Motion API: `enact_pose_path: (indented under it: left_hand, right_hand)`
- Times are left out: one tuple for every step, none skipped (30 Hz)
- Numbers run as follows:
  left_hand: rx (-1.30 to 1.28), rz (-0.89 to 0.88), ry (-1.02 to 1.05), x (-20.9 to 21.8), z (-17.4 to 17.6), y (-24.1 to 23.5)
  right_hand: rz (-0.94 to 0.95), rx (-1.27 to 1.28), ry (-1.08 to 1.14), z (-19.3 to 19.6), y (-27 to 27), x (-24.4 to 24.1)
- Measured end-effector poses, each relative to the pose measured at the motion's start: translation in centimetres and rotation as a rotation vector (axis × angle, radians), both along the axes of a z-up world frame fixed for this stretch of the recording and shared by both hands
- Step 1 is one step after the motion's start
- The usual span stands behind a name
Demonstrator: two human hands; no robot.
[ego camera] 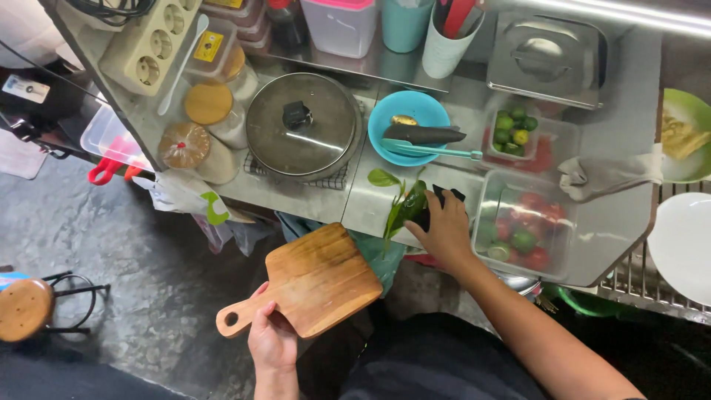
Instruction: The recorder prepares vegetables by sorting cabbage and peppers into a plastic bag, then cleans a dish and the sink drain.
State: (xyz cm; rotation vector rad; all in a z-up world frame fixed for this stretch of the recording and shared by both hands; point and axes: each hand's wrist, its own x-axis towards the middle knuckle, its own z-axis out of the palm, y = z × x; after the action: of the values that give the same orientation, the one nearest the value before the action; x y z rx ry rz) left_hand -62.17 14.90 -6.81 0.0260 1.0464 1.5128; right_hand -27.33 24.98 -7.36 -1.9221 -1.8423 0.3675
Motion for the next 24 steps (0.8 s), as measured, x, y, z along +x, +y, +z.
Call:
enact_pose_path:
  left_hand:
    - [-0.016,-0.007,0.006,0.1,-0.1,0.7]
    - [-0.031,-0.011,0.013,0.2,-0.2,1.3]
    - [-0.033,-0.014,0.009,0.3,-0.8,1.9]
    - [-0.016,-0.030,-0.001,0.4,-1.4,2.5]
    - [0.002,-0.045,-0.011,0.6,-2.0,3.0]
    - [0.002,-0.046,-0.014,0.7,-2.7,3.6]
    - [0.026,-0.067,-0.015,0.8,-3.3,4.3]
    - [0.051,-0.086,-0.016,0.9,-3.9,4.9]
    - [0.052,-0.087,-0.018,1.0,-4.2,5.7]
    - [0.024,-0.108,-0.032,1.2,-4.5,6.3]
    - [-0.004,-0.130,-0.046,1.4,-4.9,6.9]
    - [-0.006,-0.130,-0.048,1.4,-5.5,7.4]
    - [0.033,-0.149,-0.107,1.4,-6.0,7.8]
    - [0.074,-0.167,-0.165,1.5,-6.6,8.4]
    - [0.074,-0.167,-0.168,1.6,-7.4,8.8]
    - [0.083,-0.171,-0.186,1.6,-8.2,9.1]
    - [0.091,-0.175,-0.203,1.7,-9.0,9.5]
    - [0.091,-0.178,-0.205,1.7,-10.1,9.8]
    - [0.046,-0.171,-0.228,1.8,-11.2,10.2]
    - [0.002,-0.170,-0.252,1.9,-12.3,10.7]
    - [0.002,-0.177,-0.253,2.2,-13.0,10.8]
    - [0.018,-0.195,-0.240,2.7,-13.7,11.0]
    - [0.035,-0.212,-0.228,3.2,-14.5,11.2]
    - [0.036,-0.223,-0.230,3.9,-14.5,11.4]
  right_hand:
    - [-0.008,-0.013,-0.080,0.3,1.0,-0.6]
    - [-0.012,-0.026,-0.157,0.5,2.0,-1.3]
    - [-0.015,-0.028,-0.161,1.0,2.9,-2.1]
    - [0.013,-0.089,-0.195,1.6,3.6,-2.9]
    - [0.041,-0.149,-0.229,2.1,4.3,-3.7]
    - [0.039,-0.149,-0.231,2.2,5.0,-4.1]
    - [0.030,-0.230,-0.248,2.3,5.8,-4.5]
    - [0.022,-0.309,-0.264,2.4,6.6,-4.9]
    - [0.021,-0.309,-0.265,1.3,7.4,-4.7]
    - [0.013,-0.312,-0.245,0.1,8.0,-4.5]
    - [0.004,-0.316,-0.224,-1.0,8.6,-4.2]
    - [0.003,-0.318,-0.226,-1.8,8.7,-4.0]
    - [0.022,-0.266,-0.201,-2.5,8.8,-3.7]
    - [0.040,-0.212,-0.177,-3.2,8.9,-3.4]
    - [0.039,-0.212,-0.180,-3.4,8.7,-3.1]
    - [0.056,-0.163,-0.150,-3.5,8.5,-2.8]
    - [0.073,-0.114,-0.121,-3.6,8.3,-2.4]
    - [0.070,-0.115,-0.122,-3.5,8.0,-2.3]
    - [0.074,-0.075,-0.081,-3.3,7.7,-2.2]
    - [0.073,-0.034,-0.040,-3.0,7.4,-2.0]
    - [0.065,-0.033,-0.041,-1.8,7.0,-2.2]
    - [0.042,-0.032,-0.007,-0.5,6.5,-2.3]
    - [0.018,-0.029,0.028,0.8,6.0,-2.3]
    - [0.007,-0.027,0.026,1.3,5.5,-2.4]
